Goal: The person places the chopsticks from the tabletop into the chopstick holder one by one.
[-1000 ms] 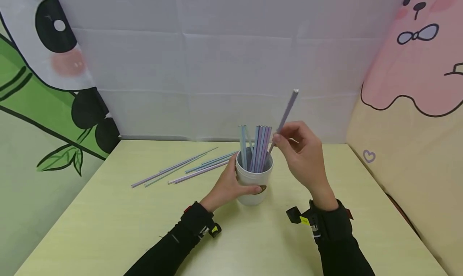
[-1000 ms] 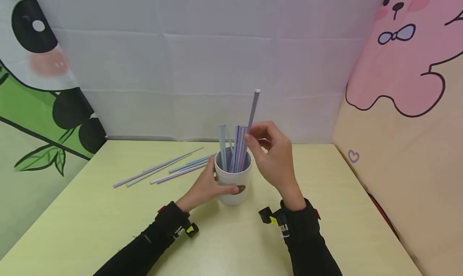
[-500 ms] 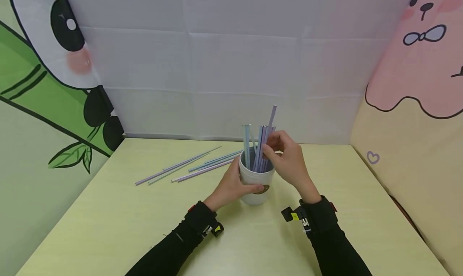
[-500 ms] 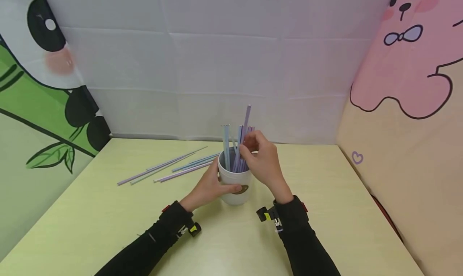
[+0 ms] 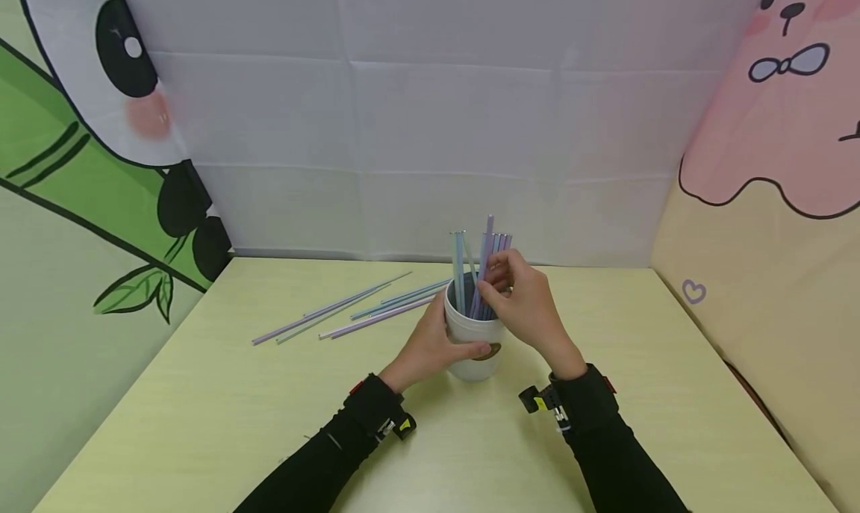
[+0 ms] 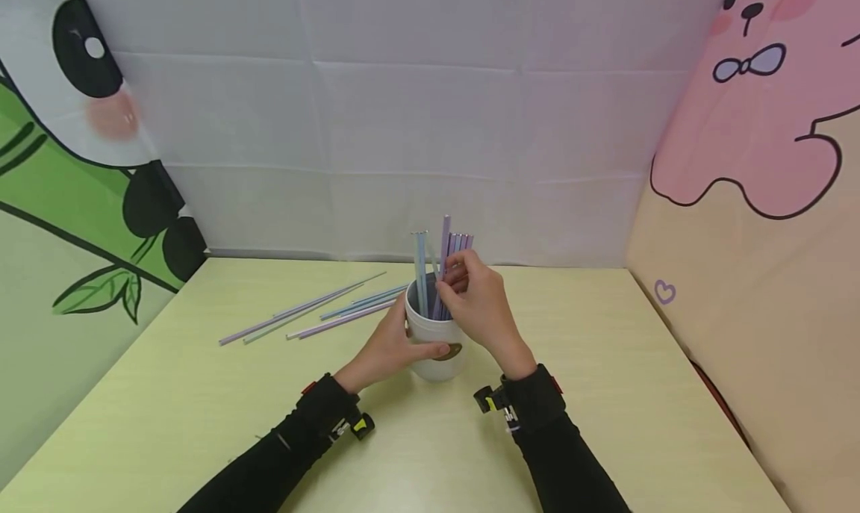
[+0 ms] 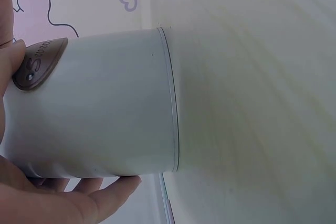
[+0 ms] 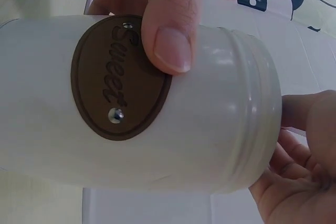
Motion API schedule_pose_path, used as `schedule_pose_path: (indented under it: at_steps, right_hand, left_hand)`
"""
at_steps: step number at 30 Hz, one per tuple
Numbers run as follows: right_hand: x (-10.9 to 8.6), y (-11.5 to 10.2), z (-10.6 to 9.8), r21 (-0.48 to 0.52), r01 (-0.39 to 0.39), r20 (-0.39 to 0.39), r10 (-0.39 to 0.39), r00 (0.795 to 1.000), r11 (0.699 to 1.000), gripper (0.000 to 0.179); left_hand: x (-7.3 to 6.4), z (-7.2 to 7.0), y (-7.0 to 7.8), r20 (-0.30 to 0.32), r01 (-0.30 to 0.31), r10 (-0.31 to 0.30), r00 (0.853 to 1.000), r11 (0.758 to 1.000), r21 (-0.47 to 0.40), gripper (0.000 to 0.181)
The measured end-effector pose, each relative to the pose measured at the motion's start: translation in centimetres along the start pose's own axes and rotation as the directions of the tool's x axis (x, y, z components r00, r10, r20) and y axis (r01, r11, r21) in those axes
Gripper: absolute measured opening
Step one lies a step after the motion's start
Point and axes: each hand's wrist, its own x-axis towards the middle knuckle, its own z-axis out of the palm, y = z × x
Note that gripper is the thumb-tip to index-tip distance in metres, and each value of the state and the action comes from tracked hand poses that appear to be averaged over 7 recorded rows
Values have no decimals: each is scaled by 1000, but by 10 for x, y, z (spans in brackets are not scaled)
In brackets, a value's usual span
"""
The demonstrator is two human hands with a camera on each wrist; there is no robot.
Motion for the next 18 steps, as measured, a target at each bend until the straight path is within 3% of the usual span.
schedule_pose_path:
  at_steps: [11,18]
  right_hand:
    - [-3,-1,-5,-37,60,-20,-61,998,997,24]
    - [-10,-11,-18,-41,214,28,-213,977,976,21]
  left_hand:
    - [-1,0,5,22,-12,12,1000,1000,-14,107]
    - [-1,-19,6,145,-16,11,989,999,34,111]
